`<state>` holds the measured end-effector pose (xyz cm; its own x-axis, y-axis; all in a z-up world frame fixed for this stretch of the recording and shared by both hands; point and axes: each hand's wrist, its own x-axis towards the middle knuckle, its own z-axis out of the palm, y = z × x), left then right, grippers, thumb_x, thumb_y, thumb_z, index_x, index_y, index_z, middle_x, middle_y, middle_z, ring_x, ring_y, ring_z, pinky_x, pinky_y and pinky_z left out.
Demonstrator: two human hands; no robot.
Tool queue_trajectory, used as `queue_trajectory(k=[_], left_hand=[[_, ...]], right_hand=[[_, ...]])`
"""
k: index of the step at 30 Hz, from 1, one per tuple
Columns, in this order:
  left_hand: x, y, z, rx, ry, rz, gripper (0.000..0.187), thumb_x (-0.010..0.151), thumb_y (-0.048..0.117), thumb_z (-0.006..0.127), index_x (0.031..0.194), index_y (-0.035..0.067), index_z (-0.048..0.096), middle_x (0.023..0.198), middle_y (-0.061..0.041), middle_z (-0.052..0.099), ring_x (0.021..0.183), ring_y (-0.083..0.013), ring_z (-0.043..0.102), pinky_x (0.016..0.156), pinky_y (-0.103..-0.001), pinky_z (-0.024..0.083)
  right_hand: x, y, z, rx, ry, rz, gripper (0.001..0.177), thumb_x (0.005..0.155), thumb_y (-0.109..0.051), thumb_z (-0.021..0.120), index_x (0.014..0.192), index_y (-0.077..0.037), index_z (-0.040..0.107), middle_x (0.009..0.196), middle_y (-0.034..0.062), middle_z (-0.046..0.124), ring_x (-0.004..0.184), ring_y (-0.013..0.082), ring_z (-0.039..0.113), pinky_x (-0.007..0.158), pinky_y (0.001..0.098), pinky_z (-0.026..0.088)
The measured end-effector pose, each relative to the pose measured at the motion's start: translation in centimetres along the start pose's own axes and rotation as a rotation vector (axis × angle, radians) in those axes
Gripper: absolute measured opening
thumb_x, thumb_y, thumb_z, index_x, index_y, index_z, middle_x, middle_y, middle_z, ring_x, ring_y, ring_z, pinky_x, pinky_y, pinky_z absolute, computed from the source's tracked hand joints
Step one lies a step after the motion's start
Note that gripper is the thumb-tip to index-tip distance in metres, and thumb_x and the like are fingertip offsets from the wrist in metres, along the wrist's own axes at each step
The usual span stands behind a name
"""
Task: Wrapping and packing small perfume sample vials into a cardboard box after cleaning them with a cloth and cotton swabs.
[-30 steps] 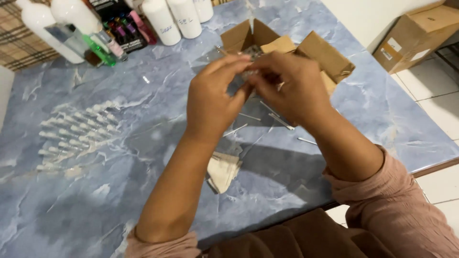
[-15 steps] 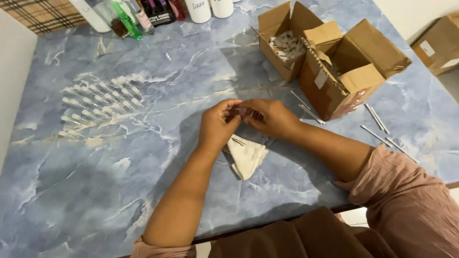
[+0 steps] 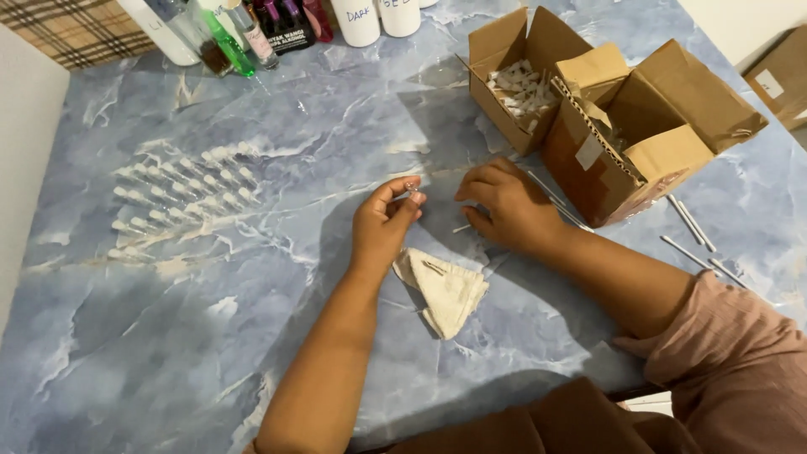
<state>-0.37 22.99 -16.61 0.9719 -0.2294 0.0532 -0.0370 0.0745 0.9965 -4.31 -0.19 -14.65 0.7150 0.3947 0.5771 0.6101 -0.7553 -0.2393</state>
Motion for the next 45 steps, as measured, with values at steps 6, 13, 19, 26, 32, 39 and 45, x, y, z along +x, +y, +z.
queue_trajectory(k=[6,13,19,26,32,39,45], left_hand=[[-0.1,2.5,-0.2,-0.157,0.032,-0.104,0.033,0.101,0.012,0.063,0.133,0.005,0.066,0.124,-0.014,0.067,0.105,-0.0225,0.073,0.089,-0.035,0.064],[0.0,3.2,-0.5,-0.285,0.050,-0.175,0.041,0.103,0.013,0.057,0.142,0.001,0.056,0.116,-0.014,0.065,0.100,-0.0212,0.073,0.088,-0.034,0.064],[0.4,2.2,-0.7,-0.278,0.011,-0.175,0.038,0.102,0.012,0.060,0.139,0.003,0.059,0.117,-0.017,0.069,0.103,-0.0243,0.074,0.087,-0.035,0.064],[0.4,1.7,-0.7,-0.160,-0.029,-0.130,0.035,0.102,0.013,0.063,0.136,0.007,0.063,0.120,-0.017,0.070,0.109,-0.0251,0.073,0.088,-0.035,0.064],[0.3,1.7,-0.6,-0.132,-0.037,-0.121,0.035,0.101,0.014,0.063,0.136,0.008,0.064,0.121,-0.016,0.070,0.110,-0.0235,0.072,0.090,-0.035,0.063],[0.3,1.5,-0.6,-0.181,-0.046,-0.119,0.035,0.102,0.013,0.062,0.137,0.006,0.062,0.120,-0.016,0.070,0.107,-0.0221,0.072,0.088,-0.033,0.063],[0.4,1.7,-0.6,-0.151,-0.048,-0.119,0.035,0.102,0.013,0.063,0.136,0.007,0.063,0.120,-0.016,0.070,0.108,-0.0218,0.072,0.089,-0.033,0.064]], right_hand=[[-0.6,1.0,0.7,-0.071,-0.083,0.042,0.022,0.075,-0.023,0.082,0.093,-0.014,0.073,0.101,0.0040,0.067,0.100,0.0278,0.063,0.086,0.0388,0.055],[-0.2,-0.5,0.4,-0.026,-0.119,0.087,0.019,0.078,-0.018,0.079,0.095,-0.011,0.075,0.102,0.0070,0.068,0.100,0.0292,0.063,0.086,0.0392,0.055],[0.5,-3.1,0.4,0.162,-0.009,-0.046,0.025,0.090,-0.022,0.074,0.110,-0.007,0.073,0.105,0.0129,0.068,0.094,0.0356,0.063,0.081,0.0440,0.055],[0.6,-6.1,0.4,0.252,-0.024,-0.345,0.037,0.104,-0.042,0.056,0.122,-0.014,0.073,0.120,0.0143,0.069,0.106,0.0393,0.065,0.089,0.0459,0.053],[1.0,-2.0,-0.2,0.145,0.102,-0.313,0.012,0.095,-0.016,0.063,0.098,-0.009,0.072,0.102,0.0119,0.069,0.088,0.0335,0.066,0.074,0.0437,0.052],[0.9,-3.2,0.0,0.257,-0.019,-0.154,0.020,0.088,-0.017,0.077,0.103,-0.004,0.073,0.097,0.0148,0.069,0.085,0.0365,0.065,0.073,0.0457,0.054],[1.0,-7.8,-0.4,0.339,-0.135,-0.280,0.049,0.098,-0.053,0.060,0.125,-0.013,0.071,0.121,0.0143,0.067,0.104,0.0397,0.063,0.082,0.0484,0.049]])
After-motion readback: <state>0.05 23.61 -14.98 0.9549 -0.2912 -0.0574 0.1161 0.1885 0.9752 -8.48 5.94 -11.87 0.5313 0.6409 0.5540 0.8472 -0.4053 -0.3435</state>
